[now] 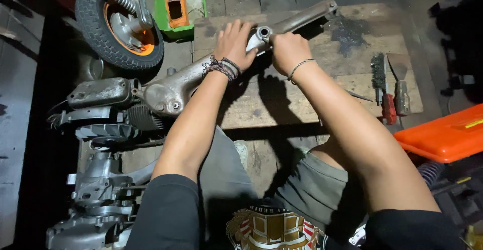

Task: Cleaning or marking holes in a motorcycle swingarm using a marker or small tool

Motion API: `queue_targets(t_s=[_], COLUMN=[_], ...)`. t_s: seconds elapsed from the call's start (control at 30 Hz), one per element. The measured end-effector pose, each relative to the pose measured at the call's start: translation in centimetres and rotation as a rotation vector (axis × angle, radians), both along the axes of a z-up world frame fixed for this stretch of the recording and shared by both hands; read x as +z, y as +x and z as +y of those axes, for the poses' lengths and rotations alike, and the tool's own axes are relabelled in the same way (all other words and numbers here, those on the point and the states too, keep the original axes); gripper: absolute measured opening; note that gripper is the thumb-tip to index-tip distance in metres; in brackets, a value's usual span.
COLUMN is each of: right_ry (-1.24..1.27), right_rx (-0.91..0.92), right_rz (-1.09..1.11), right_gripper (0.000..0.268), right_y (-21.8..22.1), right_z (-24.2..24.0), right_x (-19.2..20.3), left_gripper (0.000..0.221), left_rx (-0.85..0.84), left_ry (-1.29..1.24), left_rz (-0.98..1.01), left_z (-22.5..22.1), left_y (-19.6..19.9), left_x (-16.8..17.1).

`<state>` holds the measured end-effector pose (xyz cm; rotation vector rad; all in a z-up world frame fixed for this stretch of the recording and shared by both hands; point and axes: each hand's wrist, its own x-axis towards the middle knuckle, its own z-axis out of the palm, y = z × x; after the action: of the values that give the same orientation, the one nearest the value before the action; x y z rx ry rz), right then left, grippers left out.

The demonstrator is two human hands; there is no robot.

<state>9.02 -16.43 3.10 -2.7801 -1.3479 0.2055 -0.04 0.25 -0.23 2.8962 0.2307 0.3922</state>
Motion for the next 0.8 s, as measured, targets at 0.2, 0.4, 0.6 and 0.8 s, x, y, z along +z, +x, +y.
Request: queue_targets(t_s=[0.2,0.4,0.6,0.8], right_ry=[0.049,0.097,0.111,-0.035], right_rx=[0.051,0.082,0.134,0.205], right_rz=[-0.029,-0.079,-0.168,-0.335], right_gripper=[0.022,0.025,0.038,0.036], right_y=[1.1,1.4,2.6,2.7], right_z=[-1.7,-1.2,-2.0,-1.4], right_x=[0.1,-0.4,-0.8,-1.4], left_gripper=[0.056,0.054,0.055,0.055], left_rx=[-0.003,-0.003,-0.005,-0.004], left_ry=[-0.022,-0.002,0.002,-0.019], left_rz=[0.006,0.005,0.011,0.017], left_z=[-0.1,-0.4,-0.5,-0.3], left_y=[-0.1,-0.2,-0.2,-0.1], left_x=[0.0,0.3,0.3,0.3])
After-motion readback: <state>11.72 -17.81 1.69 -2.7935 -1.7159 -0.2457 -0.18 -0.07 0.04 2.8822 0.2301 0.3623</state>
